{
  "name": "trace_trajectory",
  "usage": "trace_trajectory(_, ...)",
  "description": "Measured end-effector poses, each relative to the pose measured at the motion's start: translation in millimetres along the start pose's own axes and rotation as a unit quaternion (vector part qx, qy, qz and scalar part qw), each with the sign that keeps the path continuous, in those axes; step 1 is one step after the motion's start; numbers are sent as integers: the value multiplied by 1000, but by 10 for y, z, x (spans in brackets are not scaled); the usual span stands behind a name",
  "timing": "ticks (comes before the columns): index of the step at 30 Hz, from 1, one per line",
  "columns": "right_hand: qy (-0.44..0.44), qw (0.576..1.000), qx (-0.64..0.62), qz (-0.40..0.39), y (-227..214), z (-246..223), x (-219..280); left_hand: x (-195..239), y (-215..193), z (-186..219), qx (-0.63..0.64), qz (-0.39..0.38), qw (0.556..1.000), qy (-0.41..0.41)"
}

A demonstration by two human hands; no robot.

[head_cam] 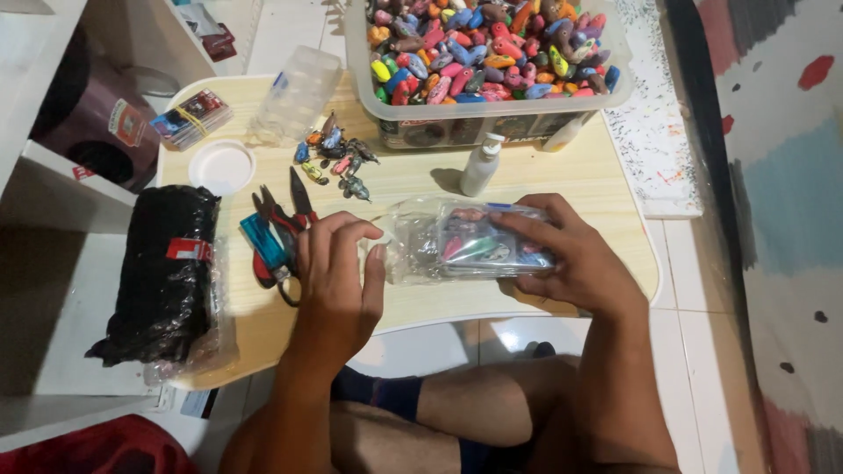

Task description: Assembling soft plastic fishing lures by inserting components and applying glue

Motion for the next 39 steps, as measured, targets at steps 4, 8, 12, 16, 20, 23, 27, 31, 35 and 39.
trace_trajectory(4, -53, 997, -42, 38, -5, -28, -8, 25, 111, -84, 2, 10, 1000, 21)
trace_trajectory(8, -96, 990, -58, 90, -113, 12, 38, 41, 170, -112, 31, 30, 999, 26)
trace_trajectory(12, -99, 980, -15, 172, -457, 112, 173, 105, 292, -172, 53, 28, 998, 29)
trace_trajectory(16, -25, 965, 147, 214, -771, -356, 276, 78, 286, -42, 38, -13, 999, -2)
trace_trajectory(20, 120, 935, 242, 229, -877, -163, 399, 85, 318, -25, 45, -8, 999, 24)
trace_trajectory(23, 152, 915, 267, 260, -856, 15, 432, 100, 341, -17, 41, -10, 998, 35)
trace_trajectory(27, 218, 890, 292, 276, -710, 321, 355, 135, 356, -35, 33, -14, 999, 40)
trace_trajectory(31, 280, 883, 312, 213, -605, 248, 237, 135, 354, -47, 26, -14, 999, 43)
trace_trajectory(35, 272, 883, 343, 169, -562, 273, 237, 118, 349, -32, 25, -4, 998, 64)
trace_trajectory(39, 260, 890, 347, 143, -577, 221, 243, 265, 507, -115, -10, -17, 992, 121)
Point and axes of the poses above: each hand's wrist, its own x-axis away from the middle knuckle, its own y-axis out of the palm, z = x × y, the point moved 2 cm from there along -x, towards the middle knuckle, and after that the axes turned 14 degrees about z, right-handed, at the moved point
